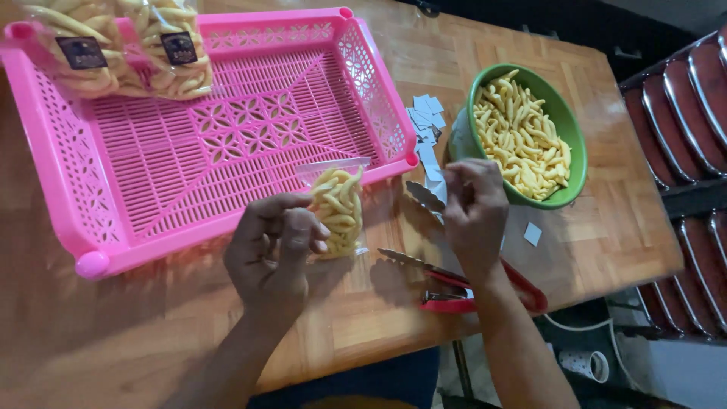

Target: Folding the tops of plastic snack bags and stapling paper labels to seal them.

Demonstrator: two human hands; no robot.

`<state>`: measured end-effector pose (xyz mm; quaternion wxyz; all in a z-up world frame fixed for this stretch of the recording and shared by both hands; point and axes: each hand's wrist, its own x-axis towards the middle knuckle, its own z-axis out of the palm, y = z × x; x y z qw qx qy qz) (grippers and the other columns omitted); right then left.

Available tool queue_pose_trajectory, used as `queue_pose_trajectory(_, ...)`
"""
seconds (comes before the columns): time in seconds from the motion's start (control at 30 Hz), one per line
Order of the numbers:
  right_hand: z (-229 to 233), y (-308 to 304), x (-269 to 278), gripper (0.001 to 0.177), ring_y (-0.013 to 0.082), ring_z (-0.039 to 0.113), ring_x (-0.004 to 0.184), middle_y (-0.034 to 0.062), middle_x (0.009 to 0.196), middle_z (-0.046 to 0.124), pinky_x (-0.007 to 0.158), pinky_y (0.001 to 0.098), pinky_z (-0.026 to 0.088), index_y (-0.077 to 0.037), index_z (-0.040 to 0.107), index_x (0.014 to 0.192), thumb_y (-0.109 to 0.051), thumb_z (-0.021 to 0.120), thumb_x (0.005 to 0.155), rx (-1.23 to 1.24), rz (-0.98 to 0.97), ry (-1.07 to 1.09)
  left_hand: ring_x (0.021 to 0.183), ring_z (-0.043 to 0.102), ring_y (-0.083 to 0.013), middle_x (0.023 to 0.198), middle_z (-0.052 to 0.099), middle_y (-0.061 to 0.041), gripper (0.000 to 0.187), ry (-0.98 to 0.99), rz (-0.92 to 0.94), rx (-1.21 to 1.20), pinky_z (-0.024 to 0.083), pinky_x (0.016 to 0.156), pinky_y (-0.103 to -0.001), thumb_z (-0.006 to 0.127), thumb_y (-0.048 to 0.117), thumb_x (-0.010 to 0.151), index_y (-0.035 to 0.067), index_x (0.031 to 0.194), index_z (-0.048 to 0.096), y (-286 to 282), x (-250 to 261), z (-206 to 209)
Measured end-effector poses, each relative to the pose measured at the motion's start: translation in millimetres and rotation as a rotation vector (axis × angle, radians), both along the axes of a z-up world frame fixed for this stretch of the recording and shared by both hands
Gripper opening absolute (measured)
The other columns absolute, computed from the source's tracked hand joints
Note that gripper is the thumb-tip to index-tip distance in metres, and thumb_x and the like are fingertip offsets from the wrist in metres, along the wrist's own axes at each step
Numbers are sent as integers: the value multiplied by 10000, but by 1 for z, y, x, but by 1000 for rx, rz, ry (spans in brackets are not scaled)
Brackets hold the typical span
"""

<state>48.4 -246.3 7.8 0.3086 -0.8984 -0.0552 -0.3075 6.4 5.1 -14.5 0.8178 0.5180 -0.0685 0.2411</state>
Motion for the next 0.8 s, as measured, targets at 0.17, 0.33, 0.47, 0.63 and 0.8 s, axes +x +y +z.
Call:
queue_pose_trajectory(0.17, -7, 32, -71, 69, 61, 517, 686, 5, 925, 565, 599, 197, 481, -89, 655, 1085, -124, 605, 1053, 762, 85, 178, 563, 617, -102, 710, 695, -33, 193, -59, -128, 359, 538, 536, -228, 770, 183, 909, 102, 1081, 742, -8, -8, 14)
queue_pose_trajectory(0.33, -21, 70, -100, 63, 100, 491, 730, 31, 1020, 520, 657, 241, 448, -93, 593, 1041, -144, 568, 1068, 920, 171, 82, 571, 551, -27, 739, 699, 44, 341, 28, -463, 493, 492, 536, -181, 812, 250, 879, 111, 1180, 733, -12, -15, 15)
queue_pose_trajectory(0.47, -44, 80, -97, 58, 146, 583, 809, 95, 1031, 586, 692, 246, 505, -132, 590, 1089, -185, 590, 1067, 459, 153, -179, 665, 715, -59, 824, 800, -30, 372, 68, -578, 404, 593, 601, -207, 759, 196, 919, 98, 1268, 672, -12, -12, 12)
queue_pose_trajectory(0.63, -41, 84, -94, 56, 206, 614, 912, 100, 992, 601, 843, 327, 512, -115, 612, 1083, -105, 635, 1033, 302, 128, -263, 789, 752, -110, 958, 819, -89, 334, 185, -671, 262, 640, 710, -256, 707, 152, 951, 63, 1271, 683, -12, -12, 15)
queue_pose_trajectory(0.8, -36, 72, -92, 99, 228, 621, 862, 121, 985, 630, 759, 337, 522, -118, 623, 1098, -47, 616, 1030, 195, 218, -274, 791, 704, -132, 898, 717, -65, 364, 146, -565, 317, 615, 762, -252, 716, 108, 949, 65, 1301, 636, -15, -12, 14)
